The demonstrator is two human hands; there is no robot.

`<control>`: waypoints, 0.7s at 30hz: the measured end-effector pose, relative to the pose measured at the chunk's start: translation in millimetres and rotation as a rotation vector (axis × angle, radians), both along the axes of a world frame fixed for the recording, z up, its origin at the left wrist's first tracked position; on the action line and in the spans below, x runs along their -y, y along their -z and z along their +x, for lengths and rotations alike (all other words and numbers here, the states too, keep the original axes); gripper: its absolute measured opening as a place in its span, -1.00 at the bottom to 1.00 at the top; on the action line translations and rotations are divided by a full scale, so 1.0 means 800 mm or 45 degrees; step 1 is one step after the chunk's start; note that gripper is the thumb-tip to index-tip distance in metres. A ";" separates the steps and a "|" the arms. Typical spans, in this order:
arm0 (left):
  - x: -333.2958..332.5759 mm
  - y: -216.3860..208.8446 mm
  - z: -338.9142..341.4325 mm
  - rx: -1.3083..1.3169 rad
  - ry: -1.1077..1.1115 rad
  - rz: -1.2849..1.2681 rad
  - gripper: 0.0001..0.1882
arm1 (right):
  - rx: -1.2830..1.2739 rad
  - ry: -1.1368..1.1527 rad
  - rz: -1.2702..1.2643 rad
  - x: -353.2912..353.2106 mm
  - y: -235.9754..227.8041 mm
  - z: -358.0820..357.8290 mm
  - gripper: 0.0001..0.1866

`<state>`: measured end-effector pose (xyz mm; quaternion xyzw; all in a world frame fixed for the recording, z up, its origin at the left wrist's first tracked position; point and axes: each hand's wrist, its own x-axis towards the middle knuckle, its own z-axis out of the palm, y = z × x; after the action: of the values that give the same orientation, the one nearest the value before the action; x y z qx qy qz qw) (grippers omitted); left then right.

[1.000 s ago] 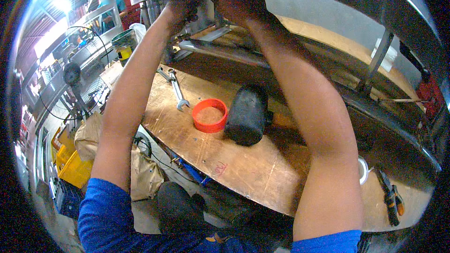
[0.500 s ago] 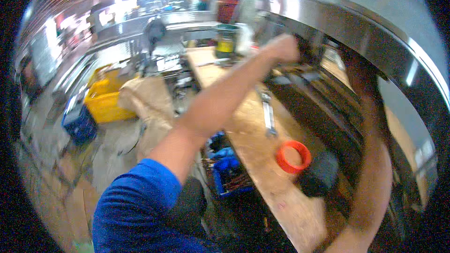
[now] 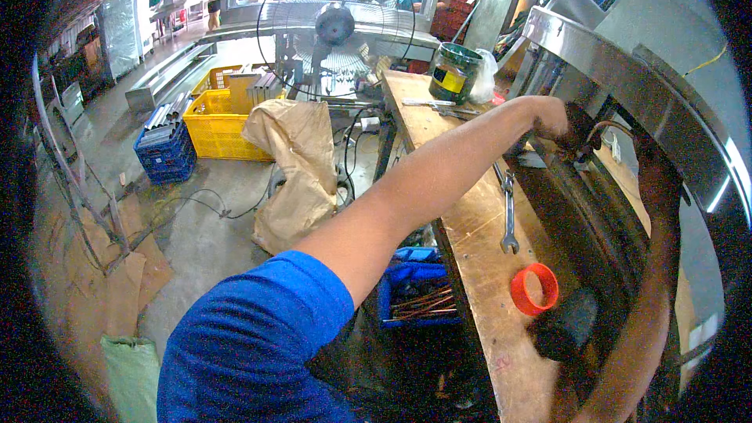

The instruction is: The person installs a faucet onto a stainless steel sink unit. They wrap the faucet threads with white tape, position the faucet, and tighten the mounting nuts using a wrench. The person also uses pliers to adjust the faucet and secures the connections.

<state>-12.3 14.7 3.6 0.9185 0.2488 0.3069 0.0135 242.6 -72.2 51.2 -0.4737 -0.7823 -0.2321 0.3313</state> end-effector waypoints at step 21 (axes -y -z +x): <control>-0.014 0.041 0.006 -0.260 -0.371 0.298 -0.84 | 0.124 0.099 0.030 -0.012 -0.005 0.004 -0.55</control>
<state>-7.7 25.7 -29.4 0.8945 0.3416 0.2379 -0.1628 245.9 -62.2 55.5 -0.4880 -0.7757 -0.2769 0.2890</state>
